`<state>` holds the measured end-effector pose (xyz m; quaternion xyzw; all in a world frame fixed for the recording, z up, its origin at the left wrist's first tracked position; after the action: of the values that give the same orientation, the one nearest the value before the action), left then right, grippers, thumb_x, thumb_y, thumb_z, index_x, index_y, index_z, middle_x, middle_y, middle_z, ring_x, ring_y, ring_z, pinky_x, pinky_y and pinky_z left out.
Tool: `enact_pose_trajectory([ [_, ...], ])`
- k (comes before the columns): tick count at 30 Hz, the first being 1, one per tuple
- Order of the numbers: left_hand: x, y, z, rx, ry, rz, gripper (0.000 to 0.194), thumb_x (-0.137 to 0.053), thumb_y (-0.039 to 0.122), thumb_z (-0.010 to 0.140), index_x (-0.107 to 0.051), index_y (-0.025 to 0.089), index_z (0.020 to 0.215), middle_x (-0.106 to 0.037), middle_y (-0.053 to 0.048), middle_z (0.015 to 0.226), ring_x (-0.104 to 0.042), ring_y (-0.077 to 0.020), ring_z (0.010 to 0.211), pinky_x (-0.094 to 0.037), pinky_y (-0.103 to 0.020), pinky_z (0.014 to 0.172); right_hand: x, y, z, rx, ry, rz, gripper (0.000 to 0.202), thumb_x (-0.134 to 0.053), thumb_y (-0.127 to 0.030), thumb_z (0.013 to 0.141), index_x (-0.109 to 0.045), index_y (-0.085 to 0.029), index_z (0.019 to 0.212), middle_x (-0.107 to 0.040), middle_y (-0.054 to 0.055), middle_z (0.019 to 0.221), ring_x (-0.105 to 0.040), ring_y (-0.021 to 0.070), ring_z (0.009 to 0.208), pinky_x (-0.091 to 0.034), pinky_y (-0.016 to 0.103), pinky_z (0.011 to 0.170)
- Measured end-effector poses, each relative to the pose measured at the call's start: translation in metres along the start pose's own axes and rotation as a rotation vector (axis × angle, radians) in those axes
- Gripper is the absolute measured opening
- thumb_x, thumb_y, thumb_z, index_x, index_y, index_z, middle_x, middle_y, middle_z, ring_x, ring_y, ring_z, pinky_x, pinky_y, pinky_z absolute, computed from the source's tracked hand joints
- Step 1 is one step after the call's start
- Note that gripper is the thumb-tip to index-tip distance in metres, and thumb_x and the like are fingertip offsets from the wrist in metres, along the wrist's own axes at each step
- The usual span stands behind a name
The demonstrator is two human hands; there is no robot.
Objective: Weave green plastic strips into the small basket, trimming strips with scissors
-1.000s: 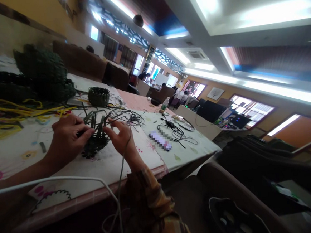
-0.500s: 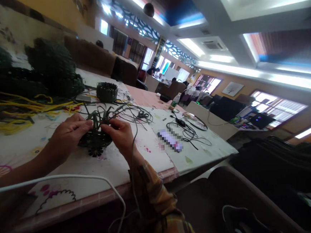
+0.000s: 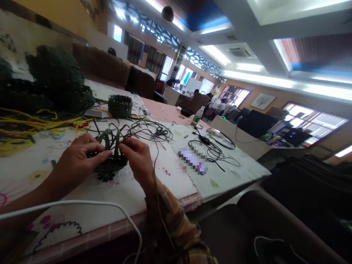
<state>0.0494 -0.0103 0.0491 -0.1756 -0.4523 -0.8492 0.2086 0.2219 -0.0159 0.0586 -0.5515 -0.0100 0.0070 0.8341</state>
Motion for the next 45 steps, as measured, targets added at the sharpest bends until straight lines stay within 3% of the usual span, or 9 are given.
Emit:
enact_pose_trajectory([
  [3, -0.001, 0.001, -0.002, -0.050, -0.014, 0.021, 0.040, -0.060, 0.062, 0.080, -0.071, 0.025, 0.068, -0.055, -0.003, 0.082, -0.053, -0.0217, 0.082, -0.040, -0.039, 0.081, -0.003, 0.001, -0.001, -0.058, 0.039, 0.124, 0.010, -0.064, -0.027, 0.073, -0.060, -0.019, 0.077, -0.056, -0.005, 0.071, -0.049, 0.0100, 0.065, -0.040, 0.021, 0.062],
  [5, -0.002, 0.002, -0.004, -0.087, 0.040, 0.049, 0.041, -0.058, 0.061, 0.082, -0.069, 0.025, 0.067, -0.054, -0.003, 0.080, -0.053, -0.0221, 0.082, -0.039, -0.039, 0.081, -0.003, 0.001, -0.001, -0.036, 0.096, 0.076, 0.015, -0.062, -0.025, 0.071, -0.060, -0.020, 0.086, -0.058, -0.005, 0.073, -0.052, 0.0105, 0.066, -0.042, 0.021, 0.062],
  [8, -0.004, 0.002, -0.008, -0.113, 0.148, 0.066, 0.038, -0.058, 0.058, 0.084, -0.067, 0.025, 0.068, -0.053, -0.003, 0.079, -0.053, -0.0228, 0.083, -0.039, -0.040, 0.082, -0.002, -0.001, -0.004, 0.022, 0.232, -0.210, 0.022, -0.057, -0.023, 0.073, -0.058, -0.023, 0.095, -0.056, -0.007, 0.068, -0.053, 0.0112, 0.063, -0.042, 0.021, 0.062],
  [11, -0.005, 0.000, -0.012, -0.103, 0.198, 0.063, 0.036, -0.059, 0.056, 0.084, -0.066, 0.024, 0.070, -0.054, -0.002, 0.081, -0.054, -0.0235, 0.085, -0.039, -0.040, 0.083, -0.001, -0.006, -0.007, 0.070, 0.315, -0.566, 0.003, -0.056, -0.026, 0.077, -0.056, -0.023, 0.079, -0.054, -0.006, 0.065, -0.052, 0.0122, 0.063, -0.041, 0.024, 0.066],
  [16, -0.008, -0.001, -0.016, -0.137, 0.225, 0.071, 0.035, -0.059, 0.053, 0.087, -0.067, 0.023, 0.071, -0.054, -0.002, 0.081, -0.054, -0.0230, 0.085, -0.039, -0.040, 0.082, 0.001, -0.011, -0.010, 0.030, 0.212, -0.804, 0.024, -0.053, -0.029, 0.085, -0.048, -0.022, 0.063, -0.048, -0.005, 0.059, -0.041, 0.0116, 0.057, -0.031, 0.025, 0.058],
  [23, -0.013, 0.004, -0.015, -0.221, 0.244, 0.109, 0.037, -0.058, 0.050, 0.090, -0.068, 0.021, 0.070, -0.054, -0.003, 0.077, -0.052, -0.0218, 0.079, -0.039, -0.039, 0.078, 0.003, -0.029, -0.028, 0.216, 0.231, -0.812, 0.032, -0.063, -0.033, 0.091, -0.049, -0.021, 0.064, -0.050, -0.005, 0.062, -0.044, 0.0110, 0.060, -0.033, 0.025, 0.062],
  [31, -0.015, 0.011, -0.015, -0.224, 0.215, 0.080, 0.038, -0.058, 0.050, 0.089, -0.067, 0.020, 0.068, -0.054, -0.002, 0.074, -0.052, -0.0191, 0.075, -0.039, -0.036, 0.075, 0.006, -0.065, -0.025, 0.244, 0.047, -0.669, 0.020, -0.066, -0.017, 0.086, -0.055, -0.020, 0.070, -0.056, -0.003, 0.076, -0.053, 0.0117, 0.074, -0.042, 0.024, 0.072],
  [41, -0.021, 0.014, -0.021, -0.167, 0.130, 0.129, 0.035, -0.058, 0.046, 0.086, -0.068, 0.020, 0.065, -0.056, -0.005, 0.076, -0.054, -0.0230, 0.080, -0.039, -0.039, 0.078, 0.004, -0.072, 0.021, 0.107, -0.245, -1.030, 0.010, -0.061, -0.013, 0.084, -0.067, -0.019, 0.090, -0.068, 0.000, 0.087, -0.059, 0.0156, 0.084, -0.043, 0.026, 0.078],
  [45, -0.025, 0.011, -0.021, -0.139, 0.137, 0.133, 0.032, -0.059, 0.045, 0.086, -0.069, 0.021, 0.067, -0.057, -0.006, 0.078, -0.054, -0.0243, 0.081, -0.040, -0.041, 0.081, 0.004, -0.099, 0.035, 0.076, -0.524, -1.342, 0.015, -0.069, -0.021, 0.084, -0.071, -0.019, 0.099, -0.072, 0.005, 0.098, -0.061, 0.0195, 0.091, -0.043, 0.029, 0.076],
])
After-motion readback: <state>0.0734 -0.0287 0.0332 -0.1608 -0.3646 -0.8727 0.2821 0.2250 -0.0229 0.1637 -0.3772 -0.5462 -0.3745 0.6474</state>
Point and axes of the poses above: each hand's wrist, its own z-axis towards the middle knuckle, its own x-axis out of the back of the hand, y = z × x, the point moved 2 cm from there along z, towards the middle knuckle
